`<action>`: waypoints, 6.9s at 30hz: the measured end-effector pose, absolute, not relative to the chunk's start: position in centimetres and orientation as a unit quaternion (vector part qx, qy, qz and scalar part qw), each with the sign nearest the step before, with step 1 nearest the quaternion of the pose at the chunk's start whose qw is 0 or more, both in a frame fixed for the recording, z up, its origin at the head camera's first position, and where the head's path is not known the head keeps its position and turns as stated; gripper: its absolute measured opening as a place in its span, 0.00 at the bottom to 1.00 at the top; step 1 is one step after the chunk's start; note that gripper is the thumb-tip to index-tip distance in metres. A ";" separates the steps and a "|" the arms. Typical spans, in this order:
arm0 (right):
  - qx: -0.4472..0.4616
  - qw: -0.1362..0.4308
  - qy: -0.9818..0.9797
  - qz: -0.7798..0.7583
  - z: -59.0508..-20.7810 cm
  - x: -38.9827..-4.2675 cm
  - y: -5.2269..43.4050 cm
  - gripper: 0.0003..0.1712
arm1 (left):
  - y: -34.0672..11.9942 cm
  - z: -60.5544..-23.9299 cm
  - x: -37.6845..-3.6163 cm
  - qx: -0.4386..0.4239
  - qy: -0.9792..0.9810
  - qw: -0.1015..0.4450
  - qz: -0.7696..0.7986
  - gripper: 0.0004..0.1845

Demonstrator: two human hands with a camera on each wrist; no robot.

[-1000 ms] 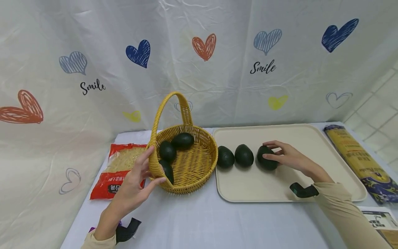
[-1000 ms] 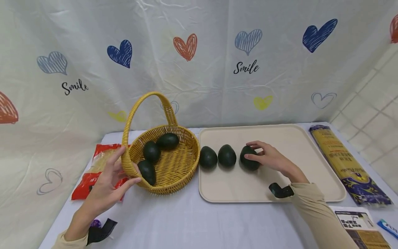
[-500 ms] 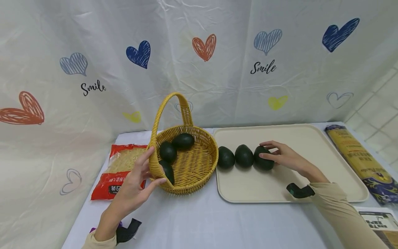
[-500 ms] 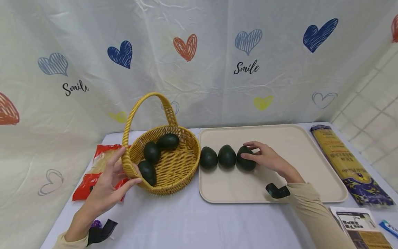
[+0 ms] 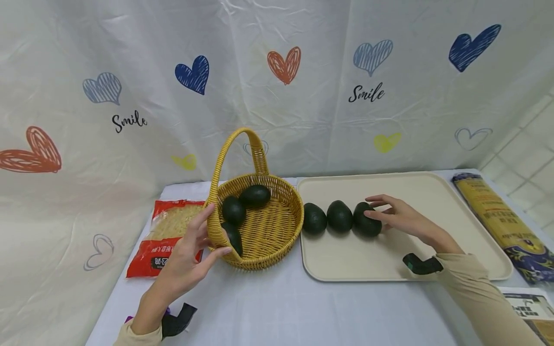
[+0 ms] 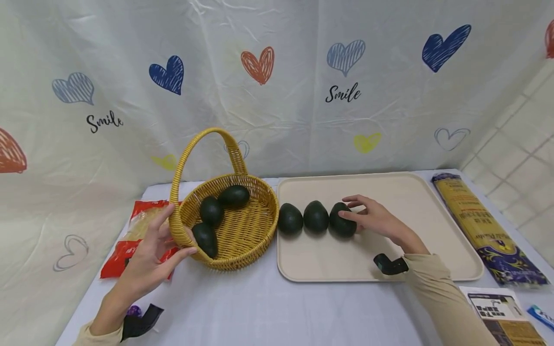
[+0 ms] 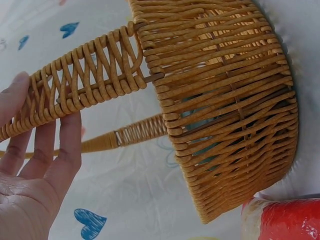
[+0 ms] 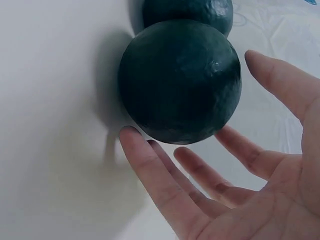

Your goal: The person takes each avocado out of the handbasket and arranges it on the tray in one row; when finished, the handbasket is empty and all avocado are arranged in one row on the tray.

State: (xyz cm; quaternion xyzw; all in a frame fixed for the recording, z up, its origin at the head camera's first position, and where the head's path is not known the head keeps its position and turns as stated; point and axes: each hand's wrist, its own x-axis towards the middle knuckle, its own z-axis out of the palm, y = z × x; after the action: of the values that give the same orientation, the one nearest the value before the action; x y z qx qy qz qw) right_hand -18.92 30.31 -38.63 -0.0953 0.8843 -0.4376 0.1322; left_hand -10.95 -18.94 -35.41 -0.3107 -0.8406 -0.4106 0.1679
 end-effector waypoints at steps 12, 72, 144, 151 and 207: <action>-0.129 0.043 0.923 -0.359 -34.0 -20.2 27.8 0.35 | -19.1 -35.3 -10.9 -0.314 -0.838 0.173 -0.411 0.61; -0.360 0.240 0.897 -0.090 -33.5 -27.7 4.4 0.35 | -19.1 -35.4 -11.2 -0.327 -0.834 0.168 -0.411 0.60; -0.255 0.004 0.832 -0.493 -30.2 -17.6 19.4 0.38 | -18.9 -35.4 -10.8 -0.327 -0.837 0.189 -0.395 0.62; -0.188 -0.026 0.855 -0.483 -31.4 -15.7 26.3 0.37 | -18.8 -35.4 -10.7 -0.329 -0.838 0.194 -0.389 0.62; -0.094 0.087 0.926 -0.355 -38.9 -16.7 35.5 0.41 | -18.4 -35.3 -10.6 -0.328 -0.838 0.191 -0.393 0.63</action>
State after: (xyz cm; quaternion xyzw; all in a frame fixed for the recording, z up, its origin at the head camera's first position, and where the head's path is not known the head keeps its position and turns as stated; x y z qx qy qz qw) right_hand -16.70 35.49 -38.91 -0.0939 0.9259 -0.3553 0.0875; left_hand -10.61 -18.42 -35.27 -0.3284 -0.8377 -0.3926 0.1906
